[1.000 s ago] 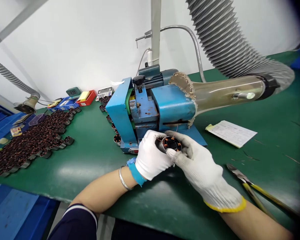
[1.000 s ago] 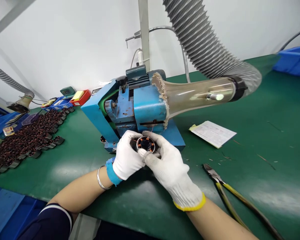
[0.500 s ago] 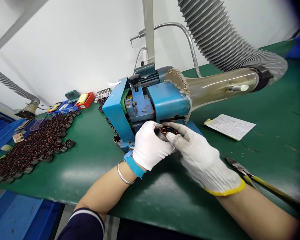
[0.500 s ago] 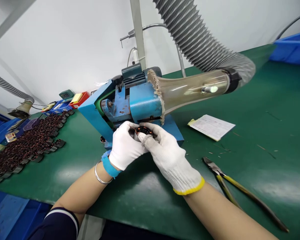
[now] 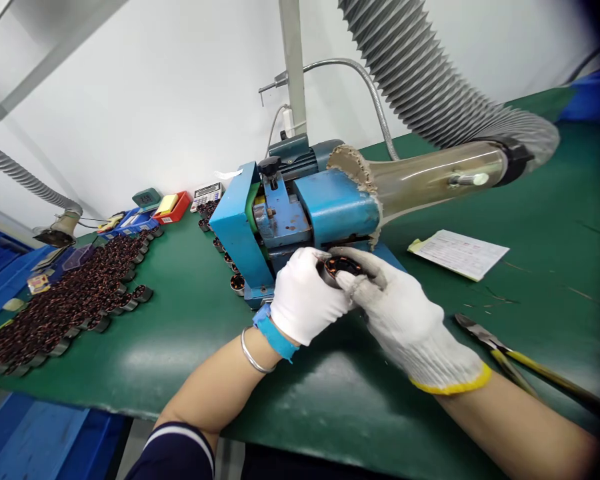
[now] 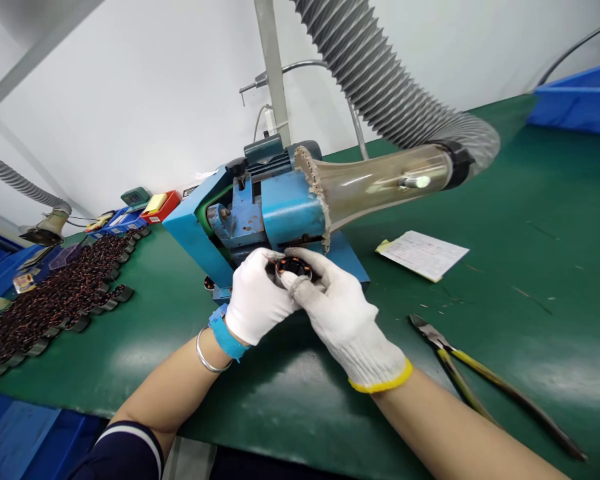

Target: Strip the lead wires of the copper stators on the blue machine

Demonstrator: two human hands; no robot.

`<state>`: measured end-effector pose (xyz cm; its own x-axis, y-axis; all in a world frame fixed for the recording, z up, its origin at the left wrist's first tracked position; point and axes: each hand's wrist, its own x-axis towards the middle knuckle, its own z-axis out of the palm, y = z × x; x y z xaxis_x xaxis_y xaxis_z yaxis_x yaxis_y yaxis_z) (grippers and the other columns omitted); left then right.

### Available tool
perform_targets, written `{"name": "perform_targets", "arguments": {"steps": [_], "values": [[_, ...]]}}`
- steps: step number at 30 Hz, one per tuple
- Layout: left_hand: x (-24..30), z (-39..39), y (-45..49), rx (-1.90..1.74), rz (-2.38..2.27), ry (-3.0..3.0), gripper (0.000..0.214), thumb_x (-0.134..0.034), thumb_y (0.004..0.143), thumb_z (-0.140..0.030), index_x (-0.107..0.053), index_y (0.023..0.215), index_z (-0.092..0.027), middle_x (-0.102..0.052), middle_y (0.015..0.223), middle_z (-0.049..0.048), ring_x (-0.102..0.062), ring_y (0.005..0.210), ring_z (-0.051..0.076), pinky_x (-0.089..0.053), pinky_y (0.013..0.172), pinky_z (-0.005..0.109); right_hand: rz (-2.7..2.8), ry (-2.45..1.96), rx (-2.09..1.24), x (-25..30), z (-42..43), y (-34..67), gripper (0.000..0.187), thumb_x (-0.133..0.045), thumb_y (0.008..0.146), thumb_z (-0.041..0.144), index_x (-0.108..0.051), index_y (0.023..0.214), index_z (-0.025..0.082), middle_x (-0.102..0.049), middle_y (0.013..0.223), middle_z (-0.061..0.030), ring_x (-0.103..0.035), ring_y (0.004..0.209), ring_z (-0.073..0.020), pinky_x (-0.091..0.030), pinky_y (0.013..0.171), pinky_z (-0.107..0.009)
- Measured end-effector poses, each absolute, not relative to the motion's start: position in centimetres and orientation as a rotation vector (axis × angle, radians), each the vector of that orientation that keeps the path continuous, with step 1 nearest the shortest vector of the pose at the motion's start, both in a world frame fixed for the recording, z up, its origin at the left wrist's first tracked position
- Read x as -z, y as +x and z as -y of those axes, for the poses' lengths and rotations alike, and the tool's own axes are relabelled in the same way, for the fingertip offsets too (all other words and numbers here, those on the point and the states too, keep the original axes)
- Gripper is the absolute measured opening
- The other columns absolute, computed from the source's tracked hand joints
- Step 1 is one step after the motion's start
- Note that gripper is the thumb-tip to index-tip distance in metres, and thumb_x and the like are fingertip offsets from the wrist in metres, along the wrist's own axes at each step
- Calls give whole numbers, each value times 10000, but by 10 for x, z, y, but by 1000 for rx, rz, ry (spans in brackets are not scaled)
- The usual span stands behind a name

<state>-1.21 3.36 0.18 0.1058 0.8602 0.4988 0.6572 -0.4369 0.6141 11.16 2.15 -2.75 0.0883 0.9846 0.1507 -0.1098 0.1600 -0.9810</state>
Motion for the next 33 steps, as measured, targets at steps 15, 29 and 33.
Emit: {"name": "perform_targets", "arguments": {"steps": [15,29,33], "values": [[17,-29,-23,-1274,-1341,2022,464,-907,631,-388,-607,939,-215,-701,924,29,-692,843,212,-590,805,354,1651,-1225,-706,19,-12,130,567,-622,712,388,-671,1250,214,-690,1232,-96,-669,1139,-323,-580,965,-446],[-9,-33,-12,-1190,-1543,2005,288,-810,667,-249,-644,898,-203,-739,879,23,-699,816,212,-577,804,356,1288,-1010,-1051,15,-19,117,562,-637,785,419,-634,1287,165,-716,1202,-113,-679,1111,-302,-561,986,-440],[9,-26,-17,-1241,-1328,1929,451,-872,629,-253,-600,984,-200,-701,938,26,-679,867,205,-575,834,360,1458,-1133,-844,13,-8,125,514,-652,691,350,-702,1179,195,-691,1164,-108,-679,1074,-314,-572,948,-453]]}}
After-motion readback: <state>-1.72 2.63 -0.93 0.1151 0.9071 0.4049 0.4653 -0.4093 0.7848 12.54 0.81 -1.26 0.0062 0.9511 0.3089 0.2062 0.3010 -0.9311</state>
